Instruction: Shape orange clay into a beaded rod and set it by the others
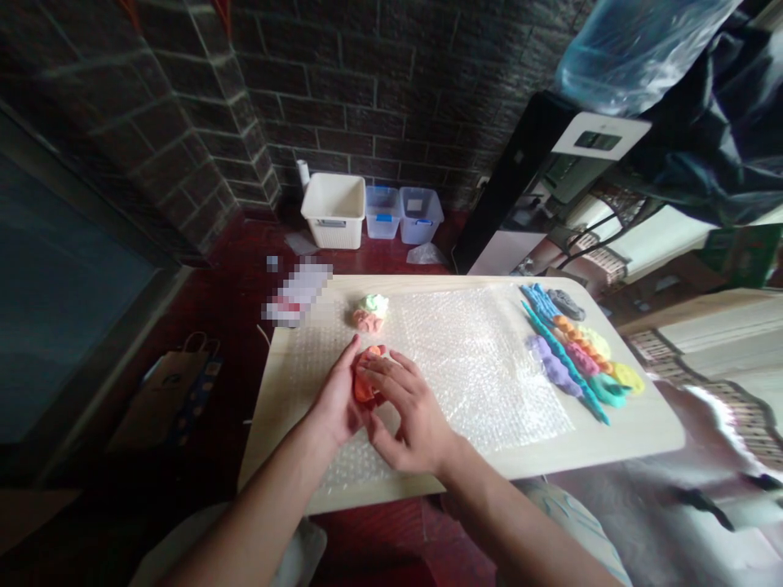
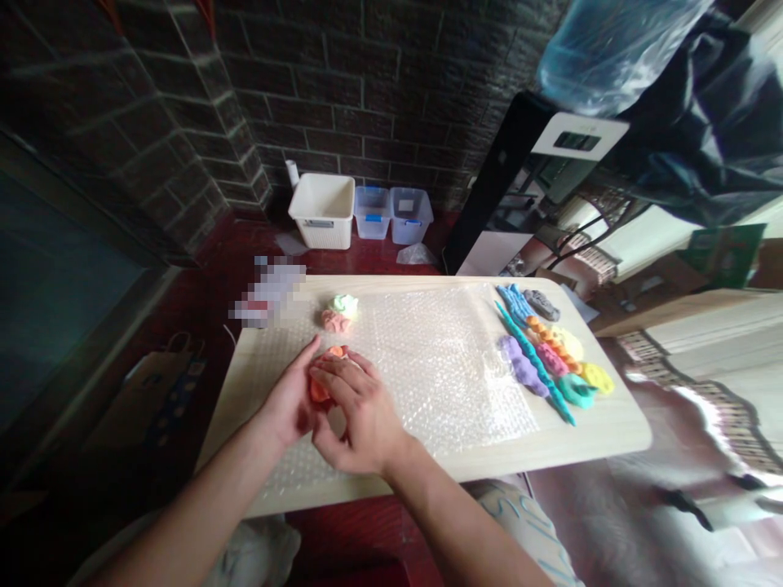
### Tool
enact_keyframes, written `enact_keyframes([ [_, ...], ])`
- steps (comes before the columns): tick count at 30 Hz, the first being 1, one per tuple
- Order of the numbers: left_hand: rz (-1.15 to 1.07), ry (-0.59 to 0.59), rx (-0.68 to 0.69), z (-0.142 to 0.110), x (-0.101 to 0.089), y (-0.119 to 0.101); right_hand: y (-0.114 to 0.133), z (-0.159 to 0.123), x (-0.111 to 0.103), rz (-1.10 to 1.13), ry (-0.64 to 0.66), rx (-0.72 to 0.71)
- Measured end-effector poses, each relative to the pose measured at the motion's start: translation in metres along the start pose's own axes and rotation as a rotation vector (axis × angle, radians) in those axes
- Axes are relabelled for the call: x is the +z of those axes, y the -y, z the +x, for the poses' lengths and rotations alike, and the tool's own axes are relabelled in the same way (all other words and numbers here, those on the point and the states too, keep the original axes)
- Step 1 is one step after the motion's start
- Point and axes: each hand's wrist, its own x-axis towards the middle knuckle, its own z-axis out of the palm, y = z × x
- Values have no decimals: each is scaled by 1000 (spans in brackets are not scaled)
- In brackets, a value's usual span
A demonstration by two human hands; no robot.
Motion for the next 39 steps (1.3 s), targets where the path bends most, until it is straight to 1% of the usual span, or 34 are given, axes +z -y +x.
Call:
enact_keyframes([
  [2,52,-33,62,3,-2,0,3,-1,-3,38,-70,15],
  [3,84,-21,96,4,-3,1,4,-1,-4,54,-111,42],
  [5,157,40,153,5,-4,4,3,-2,-7,88,-182,114],
  [8,277,94,212,4,-3,8,-1,-3,-7,136,-253,214],
  [10,351,90,216,3,-3,10,-3,-3,-7,159,-269,250],
  [13,396,53,227,1,-3,11,0,-3,-6,175,-262,238],
  [16,400,18,284,0,-1,12,1,-4,-6,182,-281,226],
  [18,419,15,323,-1,1,13,-1,-5,-4,217,-300,267],
  [21,449,22,335,-2,4,14,-9,-5,4,358,-336,410],
  [23,469,19,329,-1,5,16,-13,-4,12,539,-372,550],
  [25,528,12,376,-1,3,17,-14,-3,19,770,-390,696],
  [27,655,21,486,-2,-1,20,-12,-2,25,981,-346,819],
  [30,1025,92,747,-6,-6,26,-6,2,28,1143,-268,905],
  [32,1306,172,943,-8,-7,32,-5,4,26,1190,-303,923],
  [34,1500,267,1086,-8,-8,36,-6,7,22,1225,-383,943],
  [36,1584,324,1168,-6,-8,37,-8,8,16,1246,-438,959],
  [39,1620,314,1258,-4,-8,33,-11,10,8,1240,-451,932],
])
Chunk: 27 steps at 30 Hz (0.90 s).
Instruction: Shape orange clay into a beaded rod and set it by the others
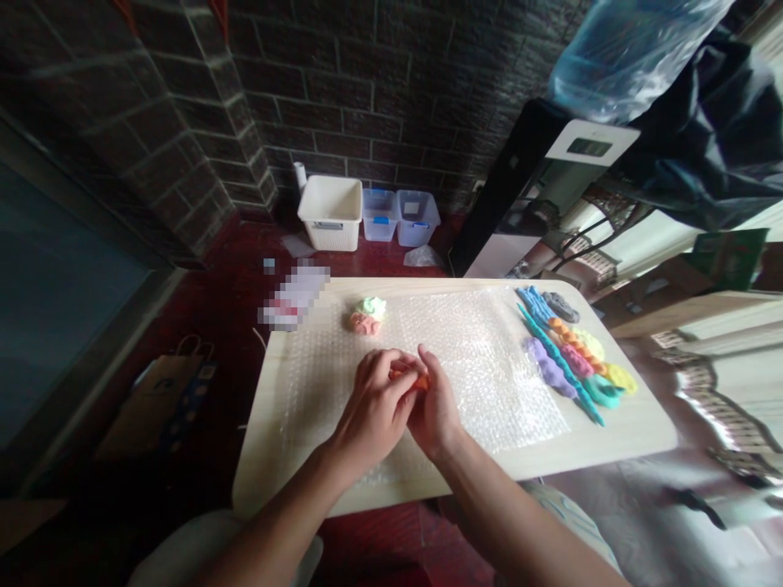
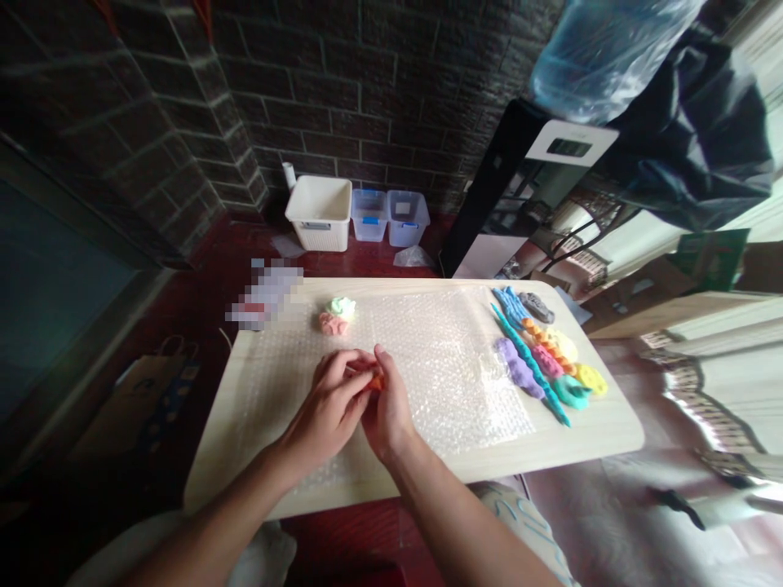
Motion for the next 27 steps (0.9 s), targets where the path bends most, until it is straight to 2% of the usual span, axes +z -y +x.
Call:
enact_keyframes([
  [4,39,-36,28,2,-5,4,7,-1,1,3,53,21],
  [7,29,-62,30,1,-2,6,8,0,2,-3,41,63],
  [10,-49,-160,-60,-1,3,8,6,3,0,-96,-17,18],
  [13,-136,-256,-150,-1,3,11,7,9,-6,-282,-98,-43],
  [16,-262,-270,-187,0,-3,11,14,15,-11,-422,-219,-133],
  [19,-471,-236,-371,3,-8,7,22,17,-9,-380,-267,-176],
  [23,-882,-271,-719,7,-1,-1,22,10,-2,-412,-200,-195],
  [27,-1286,-275,-864,4,10,-12,16,1,2,-520,-141,-188],
])
